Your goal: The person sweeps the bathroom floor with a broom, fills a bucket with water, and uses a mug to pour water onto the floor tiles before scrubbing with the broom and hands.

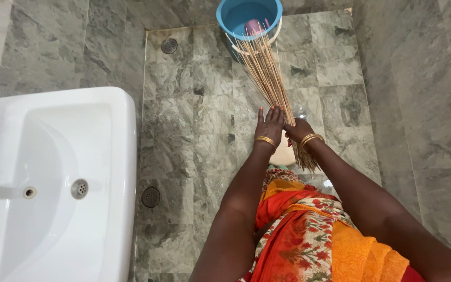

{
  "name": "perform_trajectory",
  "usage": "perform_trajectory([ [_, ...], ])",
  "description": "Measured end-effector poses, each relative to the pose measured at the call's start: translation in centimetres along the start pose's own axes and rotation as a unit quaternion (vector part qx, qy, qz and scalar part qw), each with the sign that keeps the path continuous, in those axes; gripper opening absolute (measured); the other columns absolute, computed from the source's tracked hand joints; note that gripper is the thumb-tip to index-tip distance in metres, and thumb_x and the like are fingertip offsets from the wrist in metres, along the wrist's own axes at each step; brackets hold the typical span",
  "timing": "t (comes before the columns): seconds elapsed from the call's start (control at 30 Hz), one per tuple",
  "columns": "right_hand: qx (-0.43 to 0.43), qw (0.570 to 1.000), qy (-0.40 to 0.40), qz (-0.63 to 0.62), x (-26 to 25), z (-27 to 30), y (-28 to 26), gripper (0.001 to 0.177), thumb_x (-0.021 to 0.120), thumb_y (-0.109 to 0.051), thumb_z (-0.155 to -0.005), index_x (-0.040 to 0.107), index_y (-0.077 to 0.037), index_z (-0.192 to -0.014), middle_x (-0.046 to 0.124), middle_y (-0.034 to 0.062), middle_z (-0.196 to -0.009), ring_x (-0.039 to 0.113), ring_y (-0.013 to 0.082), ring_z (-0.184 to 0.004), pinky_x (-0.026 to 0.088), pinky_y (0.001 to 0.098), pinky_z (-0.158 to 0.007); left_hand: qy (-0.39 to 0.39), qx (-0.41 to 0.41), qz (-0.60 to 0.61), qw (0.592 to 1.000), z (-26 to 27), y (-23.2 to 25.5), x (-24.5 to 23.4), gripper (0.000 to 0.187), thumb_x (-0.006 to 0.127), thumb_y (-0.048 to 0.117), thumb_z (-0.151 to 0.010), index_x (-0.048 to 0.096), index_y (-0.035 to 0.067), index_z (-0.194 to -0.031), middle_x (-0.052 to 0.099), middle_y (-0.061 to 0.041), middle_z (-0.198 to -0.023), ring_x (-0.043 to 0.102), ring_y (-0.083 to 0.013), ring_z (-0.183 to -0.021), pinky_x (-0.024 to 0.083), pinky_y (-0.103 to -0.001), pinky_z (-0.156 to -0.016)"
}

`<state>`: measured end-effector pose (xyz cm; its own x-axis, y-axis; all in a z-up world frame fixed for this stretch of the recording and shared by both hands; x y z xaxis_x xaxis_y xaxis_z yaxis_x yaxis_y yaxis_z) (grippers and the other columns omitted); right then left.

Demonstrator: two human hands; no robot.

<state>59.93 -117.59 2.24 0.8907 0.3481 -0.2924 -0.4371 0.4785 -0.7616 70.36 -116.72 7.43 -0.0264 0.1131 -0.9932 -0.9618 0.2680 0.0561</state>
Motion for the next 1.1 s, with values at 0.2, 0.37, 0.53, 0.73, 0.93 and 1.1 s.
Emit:
perform_trajectory([
  [0.2,-0.011,1.0,0.011,0.01,0.0,-1.3,-0.9,0.039,0.066,-0.029,-0.092,0.063,0.008,-0.101,0.068,0.0177,-0.077,0.067,0.0274,-0.056,0.06,0.0422,-0.053,0.013,-0.004,-0.008,1.0,-0.6,-1.2,-0.5,0.065,0.039,0.015,-0.099,0.024,0.009,-0.162,0.027,-0.008,-0.168,0.023,-0.0232,-0.156,0.001,-0.055,-0.127],
  [0.37,-0.05,0.995,0.02,0.079,-0.4,-2.4,-1.5,0.038,0.065,-0.029,-0.093,0.068,0.009,-0.098,0.071,0.0163,-0.076,0.07,0.0252,-0.057,0.059,0.0392,-0.056,0.008,-0.004,-0.015,1.0,-1.4,-1.6,-0.1,0.063,0.037,0.018,-0.102,0.023,0.011,-0.162,0.026,-0.007,-0.169,0.022,-0.0225,-0.157,0.001,-0.055,-0.127],
  [0.53,-0.013,0.999,0.026,0.036,-0.9,-2.2,-1.9,0.039,0.066,-0.03,-0.093,0.061,0.009,-0.1,0.069,0.0171,-0.076,0.068,0.0262,-0.056,0.059,0.0411,-0.054,-0.004,0.0,-0.004,1.0,-3.0,-1.7,0.8,0.065,0.038,0.019,-0.1,0.02,0.011,-0.162,0.022,-0.007,-0.17,0.019,-0.0224,-0.156,-0.001,-0.055,-0.126],
  [0.73,-0.012,0.998,0.024,0.062,-1.6,-3.0,-2.4,0.044,0.066,-0.034,-0.095,0.063,0.009,-0.1,0.069,0.0169,-0.075,0.069,0.0252,-0.054,0.058,0.0395,-0.053,-0.003,-0.011,0.058,0.998,-4.3,-2.0,0.8,0.065,0.04,0.016,-0.099,0.023,0.014,-0.162,0.023,-0.007,-0.17,0.018,-0.0227,-0.157,-0.002,-0.056,-0.127],
  [0.93,-0.029,0.999,0.034,0.025,-3.2,-5.2,-3.7,0.042,0.068,-0.032,-0.092,0.062,0.006,-0.109,0.069,0.0168,-0.076,0.068,0.0256,-0.055,0.057,0.039,-0.051,0.047,-0.098,0.258,0.96,-6.9,-4.1,2.3,0.057,0.047,0.021,-0.101,0.039,0.025,-0.157,0.03,-0.011,-0.166,0.032,-0.0295,-0.151,0.018,-0.054,-0.124],
  [1.1,-0.057,0.997,0.036,0.04,-3.8,-7.8,-4.8,0.045,0.065,-0.032,-0.093,0.061,0.004,-0.121,0.072,0.0149,-0.077,0.069,0.0222,-0.055,0.058,0.0353,-0.052,0.213,-0.159,0.49,0.83,-11.1,-6.2,5.7,0.048,0.063,0.033,-0.107,0.052,0.015,-0.15,0.05,-0.016,-0.16,0.054,-0.0386,-0.142,0.047,-0.047,-0.116],
])
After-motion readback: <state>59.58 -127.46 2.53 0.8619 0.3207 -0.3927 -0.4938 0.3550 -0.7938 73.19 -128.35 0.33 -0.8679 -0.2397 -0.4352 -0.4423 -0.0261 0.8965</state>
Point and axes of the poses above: each hand's wrist, its own z-axis away from the middle knuckle, its own x-axis out of the palm, y = z × x, the point moved 10 cm from there along -z, towards the middle knuckle
